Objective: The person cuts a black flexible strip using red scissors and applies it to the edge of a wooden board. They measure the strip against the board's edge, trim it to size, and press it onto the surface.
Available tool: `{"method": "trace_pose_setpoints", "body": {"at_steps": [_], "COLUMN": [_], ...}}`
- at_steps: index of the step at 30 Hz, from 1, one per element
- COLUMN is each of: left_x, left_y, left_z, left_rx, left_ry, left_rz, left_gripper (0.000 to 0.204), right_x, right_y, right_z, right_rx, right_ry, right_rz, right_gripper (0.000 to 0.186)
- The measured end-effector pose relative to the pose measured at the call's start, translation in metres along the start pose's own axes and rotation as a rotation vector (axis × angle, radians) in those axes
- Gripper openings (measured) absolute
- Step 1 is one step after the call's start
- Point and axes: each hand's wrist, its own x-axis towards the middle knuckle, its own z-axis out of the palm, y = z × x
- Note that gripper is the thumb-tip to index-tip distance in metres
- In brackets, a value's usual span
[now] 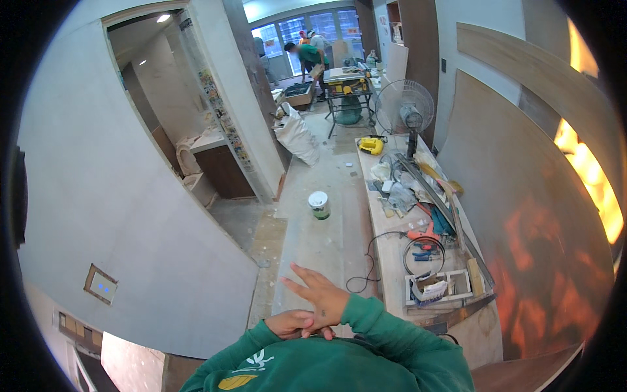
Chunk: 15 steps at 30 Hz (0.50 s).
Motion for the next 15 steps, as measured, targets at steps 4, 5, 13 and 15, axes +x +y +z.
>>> {"method": "trace_pose_setpoints", "body": {"at_steps": [4, 5, 13, 15], "left_x": [0.002, 0.002, 0.017, 0.02], "left_y": [0.032, 0.034, 0.046, 0.054], "left_z": [0.025, 0.025, 0.034, 0.038], "left_rx": [0.223, 0.284, 0.712, 0.641], "left_ry": [0.074, 0.116, 0.547, 0.565], "left_rz": [0.046, 0.005, 0.412, 0.372], "left_gripper": [0.042, 0.043, 0.075, 0.073], "right_x": [0.018, 0.022, 0.054, 0.057], "right_y": [-0.011, -0.015, -0.015, -0.012], "right_z": [-0.023, -0.028, -0.045, -0.053], "right_rx": [0.042, 0.057, 0.191, 0.153], "right_ry": [-0.025, -0.037, -0.108, -0.071], "right_rz": [-0.148, -0.188, -0.331, -0.327], "right_gripper": [0.126, 0.126, 0.127, 0.127]}}
